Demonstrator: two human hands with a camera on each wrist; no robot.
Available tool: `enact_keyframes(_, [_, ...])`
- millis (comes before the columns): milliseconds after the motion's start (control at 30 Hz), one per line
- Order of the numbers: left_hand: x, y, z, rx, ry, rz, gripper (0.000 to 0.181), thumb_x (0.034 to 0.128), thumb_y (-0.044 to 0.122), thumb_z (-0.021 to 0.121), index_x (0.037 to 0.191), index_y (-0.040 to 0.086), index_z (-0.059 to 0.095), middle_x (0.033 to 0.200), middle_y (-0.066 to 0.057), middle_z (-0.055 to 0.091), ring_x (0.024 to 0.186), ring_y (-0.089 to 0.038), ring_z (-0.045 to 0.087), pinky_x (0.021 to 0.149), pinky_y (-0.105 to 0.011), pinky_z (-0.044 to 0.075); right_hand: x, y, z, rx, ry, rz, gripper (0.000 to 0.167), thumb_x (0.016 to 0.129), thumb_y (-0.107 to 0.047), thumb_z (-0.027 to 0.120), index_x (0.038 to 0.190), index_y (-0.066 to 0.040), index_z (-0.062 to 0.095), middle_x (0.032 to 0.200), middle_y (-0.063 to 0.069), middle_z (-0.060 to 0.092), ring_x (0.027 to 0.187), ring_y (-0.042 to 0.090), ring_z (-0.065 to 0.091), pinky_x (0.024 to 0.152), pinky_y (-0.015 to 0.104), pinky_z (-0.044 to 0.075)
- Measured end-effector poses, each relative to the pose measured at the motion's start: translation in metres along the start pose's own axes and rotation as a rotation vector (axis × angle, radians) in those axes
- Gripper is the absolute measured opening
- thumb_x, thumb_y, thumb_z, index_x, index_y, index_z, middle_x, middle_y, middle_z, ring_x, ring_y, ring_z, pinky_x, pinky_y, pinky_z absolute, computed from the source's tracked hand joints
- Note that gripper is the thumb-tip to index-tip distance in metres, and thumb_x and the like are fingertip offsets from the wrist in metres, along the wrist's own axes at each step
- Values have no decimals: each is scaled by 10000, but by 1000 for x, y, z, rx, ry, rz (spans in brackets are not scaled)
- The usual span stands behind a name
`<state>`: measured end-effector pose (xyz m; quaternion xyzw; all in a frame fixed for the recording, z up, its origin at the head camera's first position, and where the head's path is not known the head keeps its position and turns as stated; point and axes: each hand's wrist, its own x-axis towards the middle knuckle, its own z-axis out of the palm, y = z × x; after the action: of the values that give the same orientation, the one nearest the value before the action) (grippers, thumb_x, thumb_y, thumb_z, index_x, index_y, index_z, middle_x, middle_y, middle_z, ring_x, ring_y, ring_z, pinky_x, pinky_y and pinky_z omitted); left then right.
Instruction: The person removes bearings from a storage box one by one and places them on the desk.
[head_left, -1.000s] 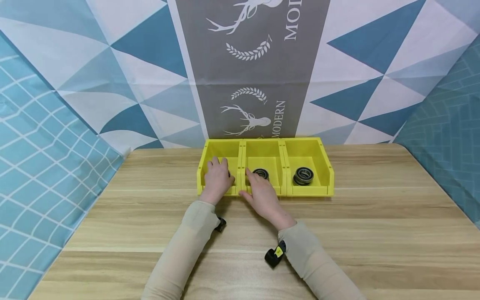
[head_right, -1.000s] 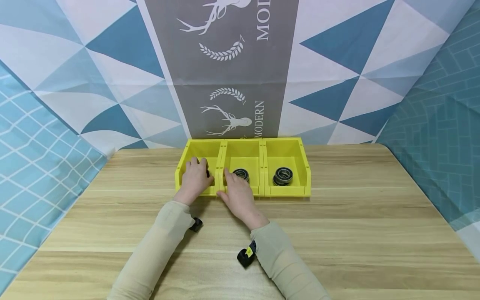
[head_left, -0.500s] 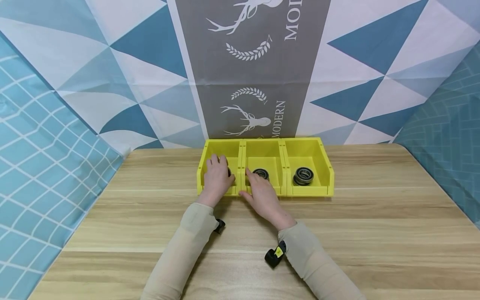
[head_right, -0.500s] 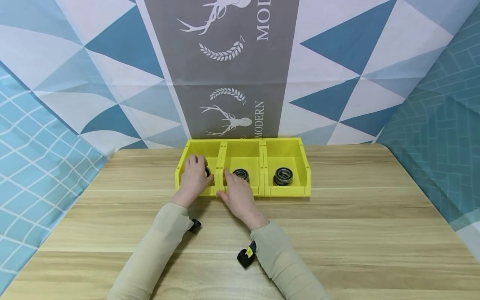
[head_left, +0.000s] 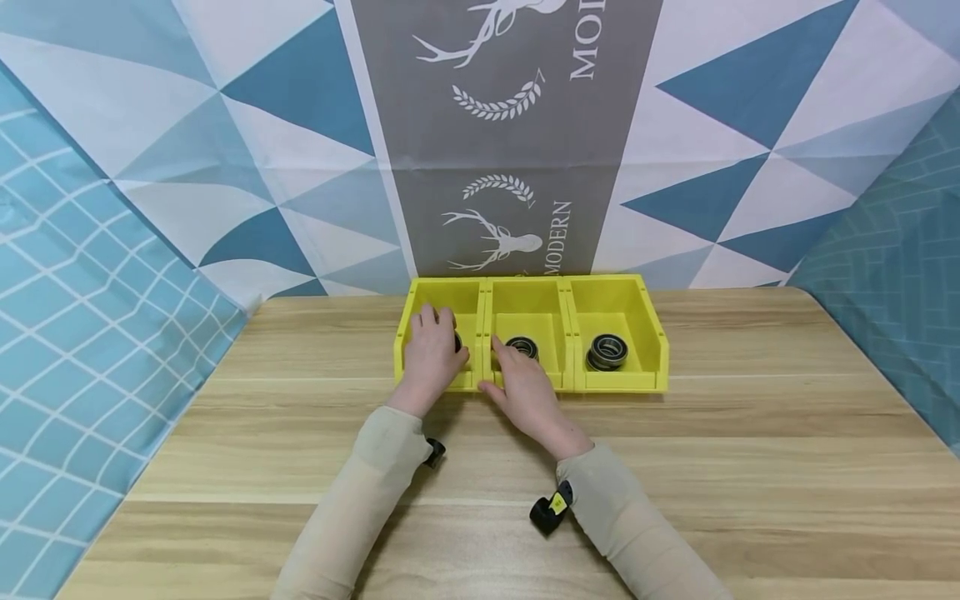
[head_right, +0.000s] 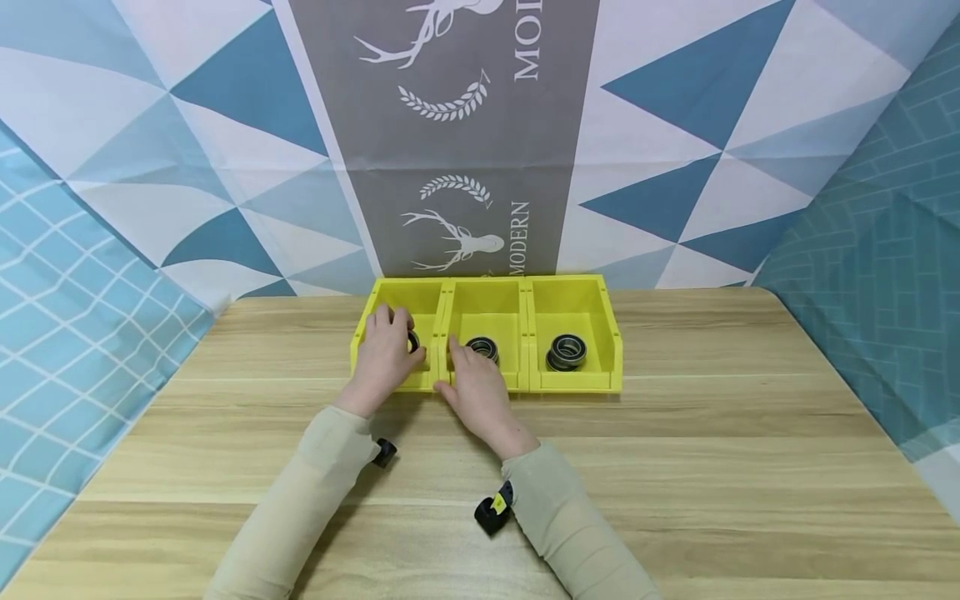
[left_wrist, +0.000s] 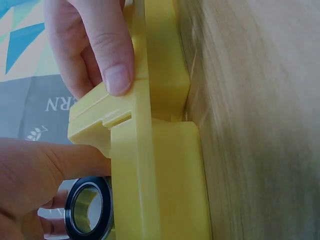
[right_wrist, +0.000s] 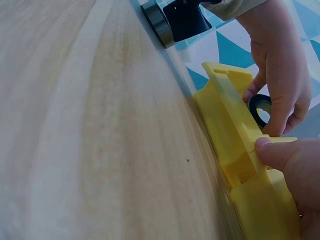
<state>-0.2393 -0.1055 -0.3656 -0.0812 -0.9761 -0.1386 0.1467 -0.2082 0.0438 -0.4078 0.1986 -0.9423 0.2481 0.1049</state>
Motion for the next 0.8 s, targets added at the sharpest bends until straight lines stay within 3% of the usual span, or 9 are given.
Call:
enact_keyframes(333, [-10, 1, -1, 80, 127, 123, 361, 740, 130, 712, 1002, -15, 509, 986, -174, 438, 840, -303, 431, 514, -345, 460, 0, 1, 0, -5, 14, -17, 712, 870, -379, 587, 1400, -10, 287, 1282, 139, 516, 1199, 279, 466, 985, 432, 363])
enact_keyframes(800, [-22, 2, -6, 131, 136, 149, 310, 729, 85, 662, 973, 5, 488, 929, -140, 475, 826, -300, 465, 521, -379, 440, -1, -1, 0, 0, 12, -9, 714, 870, -380, 588, 1400, -9, 287, 1291, 147, 506, 1206, 286, 458, 994, 433, 352])
